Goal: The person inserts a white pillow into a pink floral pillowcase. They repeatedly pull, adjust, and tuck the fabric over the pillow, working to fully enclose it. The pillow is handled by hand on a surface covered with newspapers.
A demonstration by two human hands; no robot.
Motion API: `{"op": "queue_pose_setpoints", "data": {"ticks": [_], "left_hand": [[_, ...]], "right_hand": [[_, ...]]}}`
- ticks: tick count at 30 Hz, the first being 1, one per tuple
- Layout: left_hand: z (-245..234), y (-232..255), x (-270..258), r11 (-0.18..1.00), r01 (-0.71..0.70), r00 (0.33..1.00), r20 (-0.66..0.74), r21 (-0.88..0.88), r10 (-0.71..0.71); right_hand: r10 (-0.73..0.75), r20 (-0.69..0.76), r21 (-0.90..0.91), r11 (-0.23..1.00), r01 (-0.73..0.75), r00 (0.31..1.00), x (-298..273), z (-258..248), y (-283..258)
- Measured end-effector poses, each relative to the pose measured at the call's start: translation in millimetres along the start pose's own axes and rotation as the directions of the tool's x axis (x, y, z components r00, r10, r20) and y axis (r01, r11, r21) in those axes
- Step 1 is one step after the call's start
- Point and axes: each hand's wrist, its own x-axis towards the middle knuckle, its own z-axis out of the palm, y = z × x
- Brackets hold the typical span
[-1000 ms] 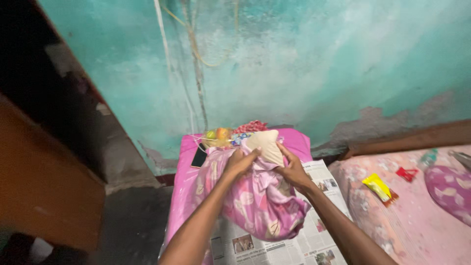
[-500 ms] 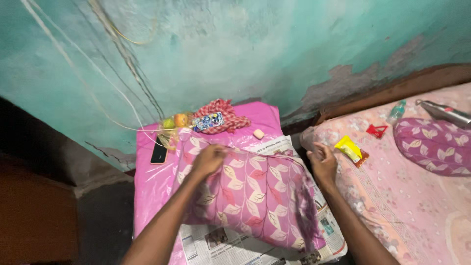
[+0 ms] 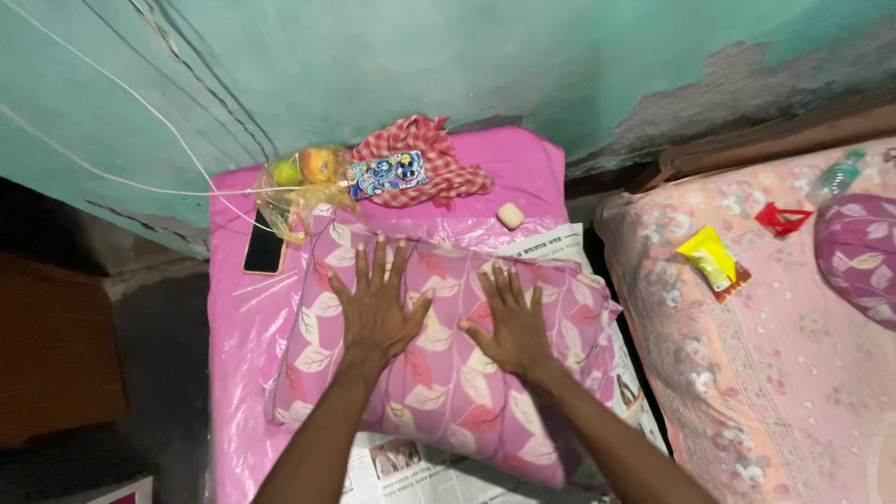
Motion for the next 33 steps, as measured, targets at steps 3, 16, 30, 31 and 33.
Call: {"op": "queue_pose_setpoints", "data": {"ticks": [3,16,30,31,33], "left_hand": [[22.8,5.6,29.2,0.999,0.037,0.997,-0.074,-0.015,-0.038],[37.2,-13.6,27.1,0.992,-0.114,0.985,-0.136,-0.058,0.105],[0.9,-17.0,-41.2,0.962,-0.261,0.951,-0.189,-0.076,0.243],[8.1,-22.3,-47.9,0.963,-0.261,0.957,-0.148,-0.06,0.25],[21.6,-27.1,-51.9,0.962,-0.269,0.951,-0.168,-0.049,0.258]], "right_hand": [[-0.06,-0.045,-0.043,0.997,0.059,0.997,27.2,16.6,27.0],[0.005,-0.002,0.046,0.999,-0.005,1.0,39.3,-5.4,16.1],[0.12,-0.186,0.052,0.992,-0.112,0.975,-12.9,-23.2,-54.5],[0.098,-0.305,0.065,0.995,-0.082,0.947,-15.1,-25.5,-55.6],[0.048,-0.527,0.076,0.997,-0.009,0.849,-18.9,-22.2,-58.7]]}}
